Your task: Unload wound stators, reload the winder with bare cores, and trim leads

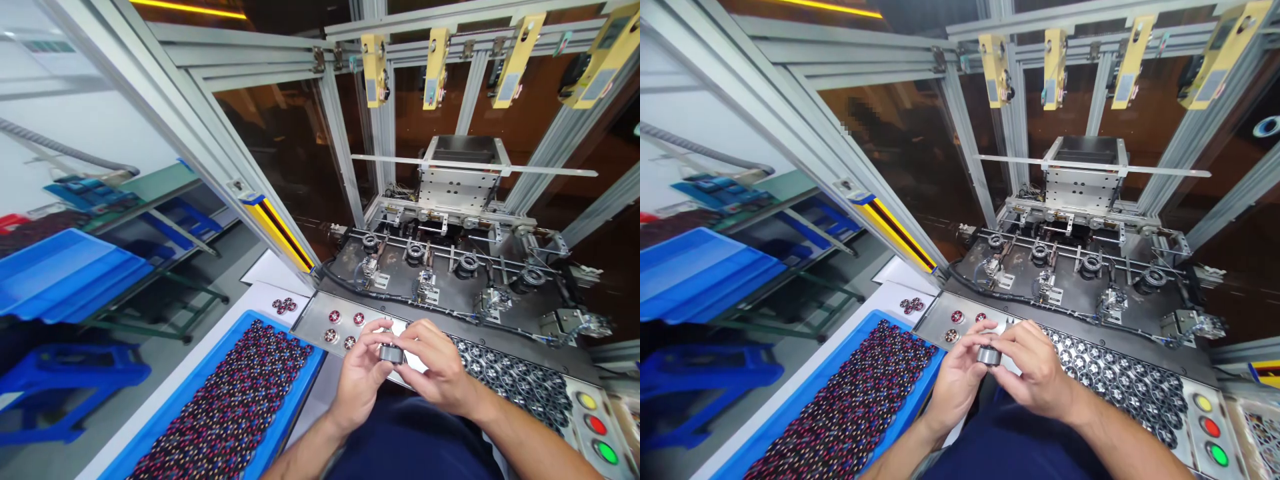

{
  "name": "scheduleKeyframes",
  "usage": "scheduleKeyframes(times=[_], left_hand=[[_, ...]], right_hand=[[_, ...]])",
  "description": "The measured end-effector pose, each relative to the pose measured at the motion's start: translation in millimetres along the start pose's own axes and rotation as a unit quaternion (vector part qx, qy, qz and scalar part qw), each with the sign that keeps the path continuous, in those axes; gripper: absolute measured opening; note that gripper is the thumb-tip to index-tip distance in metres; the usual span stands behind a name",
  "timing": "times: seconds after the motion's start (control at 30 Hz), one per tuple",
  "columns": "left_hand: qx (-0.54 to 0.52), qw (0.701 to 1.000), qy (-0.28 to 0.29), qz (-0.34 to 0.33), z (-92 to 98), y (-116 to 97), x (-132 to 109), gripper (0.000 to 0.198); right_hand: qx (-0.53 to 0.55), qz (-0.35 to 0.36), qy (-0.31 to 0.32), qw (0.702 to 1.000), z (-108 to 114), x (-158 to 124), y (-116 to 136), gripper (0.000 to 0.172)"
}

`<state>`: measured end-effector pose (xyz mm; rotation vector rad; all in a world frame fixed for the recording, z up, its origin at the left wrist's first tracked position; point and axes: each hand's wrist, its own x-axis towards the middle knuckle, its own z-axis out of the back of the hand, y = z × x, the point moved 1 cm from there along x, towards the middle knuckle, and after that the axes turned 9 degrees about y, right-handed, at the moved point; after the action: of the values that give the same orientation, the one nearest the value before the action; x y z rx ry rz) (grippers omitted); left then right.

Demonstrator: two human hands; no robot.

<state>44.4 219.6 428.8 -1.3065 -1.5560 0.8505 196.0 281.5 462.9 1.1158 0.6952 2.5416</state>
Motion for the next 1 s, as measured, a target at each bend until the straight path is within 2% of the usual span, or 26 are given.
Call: scheduleKeyframes(times=[0.17,0.27,0.37,0.43,0.5,0.63,0.7,0.8,0.9,1.0], left_hand=[[0.027,0.999,-0.009,-0.025,2.1,-2.8,2.4,0.028],[-0.001,1.000,-0.018,0.008,-1.1,0.0,-0.2,0.028],[-0.035,0.998,-0.024,0.055,-4.7,3.8,-2.5,0.038],[-0.039,0.997,-0.032,0.064,-5.0,3.8,-1.2,0.042],[-0.021,0.997,-0.040,0.060,-3.1,0.8,2.1,0.040],[0.021,0.999,-0.002,0.040,3.1,-10.2,8.2,0.033],[0.049,0.998,0.034,0.011,4.8,-14.6,8.6,0.030],[0.086,0.993,0.078,-0.011,6.6,-16.2,6.1,0.031],[0.101,0.990,0.101,-0.004,10.4,-14.5,3.5,0.034],[0.122,0.985,0.119,0.017,15.9,-14.5,3.5,0.035]], right_hand=[[0.007,-0.010,-0.001,1.000,-1.0,1.3,2.4,0.033],[-0.022,-0.003,-0.012,1.000,-2.6,-0.1,0.8,0.033],[-0.099,0.033,-0.038,0.994,-7.5,-4.9,-1.1,0.036],[-0.138,0.057,-0.053,0.987,-9.6,-7.9,-0.7,0.040],[-0.129,0.045,-0.046,0.990,-7.3,-8.5,1.3,0.041],[0.018,-0.059,0.066,0.996,12.1,-1.4,4.9,0.031],[0.095,-0.121,0.138,0.979,23.6,4.5,3.6,0.025],[0.196,-0.204,0.231,0.931,34.9,13.8,-2.1,0.026],[0.270,-0.217,0.286,0.893,38.0,21.4,-7.4,0.029],[0.299,-0.177,0.300,0.888,37.2,26.5,-10.9,0.023]])
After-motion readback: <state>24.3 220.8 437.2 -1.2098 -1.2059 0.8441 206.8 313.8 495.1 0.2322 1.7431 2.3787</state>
